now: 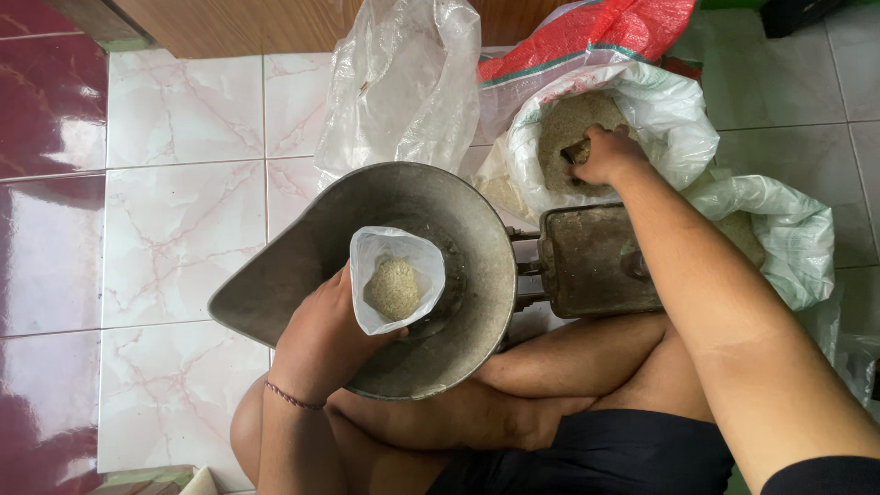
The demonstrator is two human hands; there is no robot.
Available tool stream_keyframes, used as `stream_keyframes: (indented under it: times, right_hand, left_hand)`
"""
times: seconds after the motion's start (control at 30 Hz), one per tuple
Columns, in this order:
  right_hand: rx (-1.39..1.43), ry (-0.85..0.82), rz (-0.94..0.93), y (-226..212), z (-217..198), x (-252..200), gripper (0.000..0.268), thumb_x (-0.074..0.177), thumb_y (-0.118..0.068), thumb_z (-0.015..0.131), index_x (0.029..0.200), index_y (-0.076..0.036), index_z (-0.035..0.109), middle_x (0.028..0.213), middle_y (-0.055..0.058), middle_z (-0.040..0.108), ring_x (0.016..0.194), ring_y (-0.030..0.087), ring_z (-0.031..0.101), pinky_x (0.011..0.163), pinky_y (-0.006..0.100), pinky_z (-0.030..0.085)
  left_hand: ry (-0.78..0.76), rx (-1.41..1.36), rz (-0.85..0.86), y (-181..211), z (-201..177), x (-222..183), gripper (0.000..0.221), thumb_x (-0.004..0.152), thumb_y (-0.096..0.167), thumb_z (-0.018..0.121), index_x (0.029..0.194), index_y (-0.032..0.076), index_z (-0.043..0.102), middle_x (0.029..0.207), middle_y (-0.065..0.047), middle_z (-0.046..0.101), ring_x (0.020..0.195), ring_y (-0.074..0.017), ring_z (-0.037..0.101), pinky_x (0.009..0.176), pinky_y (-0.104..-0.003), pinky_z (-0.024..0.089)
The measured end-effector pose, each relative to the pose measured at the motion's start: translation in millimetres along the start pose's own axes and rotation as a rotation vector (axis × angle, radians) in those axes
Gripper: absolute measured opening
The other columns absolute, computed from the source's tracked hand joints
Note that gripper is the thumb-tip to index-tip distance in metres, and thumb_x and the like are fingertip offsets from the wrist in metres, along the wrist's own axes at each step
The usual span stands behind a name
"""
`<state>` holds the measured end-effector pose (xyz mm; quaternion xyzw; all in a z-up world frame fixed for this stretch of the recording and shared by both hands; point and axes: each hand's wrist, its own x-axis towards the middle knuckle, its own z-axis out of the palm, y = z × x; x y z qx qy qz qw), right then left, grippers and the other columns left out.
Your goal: The person scoops grains from a large bag into small plastic pouches using a metal can, then knots the pouches closed by hand.
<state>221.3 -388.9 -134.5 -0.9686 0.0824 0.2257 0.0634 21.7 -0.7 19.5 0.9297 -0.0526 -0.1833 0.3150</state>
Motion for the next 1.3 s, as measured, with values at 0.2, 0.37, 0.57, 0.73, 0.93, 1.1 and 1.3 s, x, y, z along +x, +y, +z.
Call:
stream_keyframes:
  times: [0.2,0.37,0.57,0.73,0.93,1.1,1.3]
  right_hand:
    - [-0.026,-0.048,-0.093,0,6,9,0.075,0.076,-0.048,0.075,0.137,-0.011,0.053,0.125,0.037,0.048,0.105,0.056,0.059,0.083,0.059,0.052]
    - [0.116,-0.081,-0.120,9,9,8,0.075,0.072,-0.047,0.077,0.134,-0.011,0.056,0.125,0.037,0.051,0.112,0.053,0.056,0.089,0.055,0.049]
    - [0.253,-0.003,-0.055,25,-4,-13,0.072,0.069,-0.047,0.077,0.131,-0.013,0.059,0.131,0.030,0.054,0.120,0.044,0.053,0.098,0.050,0.043]
    - [0.413,0.107,0.003,17,-28,-64,0.063,0.077,-0.046,0.074,0.131,-0.017,0.057,0.134,0.026,0.052,0.122,0.042,0.050,0.098,0.050,0.042]
    - [0.859,0.106,-0.066,19,-52,-106,0.043,0.091,-0.030,0.065,0.131,-0.017,0.056,0.097,0.003,0.043,0.092,0.011,0.051,0.062,0.029,0.055]
    - [1.084,0.148,-0.316,12,-75,-144,0.041,0.096,-0.029,0.062,0.133,-0.015,0.051,0.098,-0.003,0.053,0.088,0.007,0.052,0.063,0.029,0.056]
    - [1.118,0.235,-0.599,-47,-113,-223,0.054,0.097,-0.032,0.056,0.143,-0.010,0.040,0.124,0.005,0.051,0.100,0.016,0.055,0.071,0.030,0.056]
  left_hand:
    - [0.020,0.032,0.005,21,-12,0,0.070,0.061,0.033,0.088,0.108,0.001,0.049,0.094,-0.025,0.067,0.090,-0.0444,0.067,0.081,-0.051,0.054]
    - [0.008,0.046,-0.013,20,-13,-3,0.066,0.064,0.035,0.086,0.108,0.002,0.049,0.095,-0.025,0.067,0.090,-0.0449,0.067,0.081,-0.052,0.054]
    - [-0.061,0.042,-0.066,12,-12,-4,0.069,0.065,0.041,0.083,0.113,0.006,0.048,0.100,-0.022,0.067,0.097,-0.0425,0.066,0.085,-0.051,0.052]
    - [-0.060,0.086,-0.060,10,-9,-7,0.074,0.067,0.040,0.082,0.123,0.007,0.047,0.106,-0.020,0.066,0.103,-0.0395,0.064,0.090,-0.049,0.050]
    - [0.072,-0.097,0.095,-4,-2,-12,0.100,0.059,0.030,0.087,0.143,0.013,0.034,0.132,-0.010,0.057,0.116,-0.0295,0.055,0.086,-0.038,0.045]
    - [0.253,-0.349,0.350,0,-4,-18,0.105,0.057,0.039,0.090,0.140,0.003,0.036,0.141,-0.013,0.047,0.132,-0.0285,0.044,0.108,-0.038,0.034]
    - [0.438,-0.513,0.502,6,15,-19,0.106,0.064,0.042,0.085,0.143,0.001,0.029,0.148,-0.016,0.038,0.141,-0.0280,0.038,0.120,-0.041,0.030]
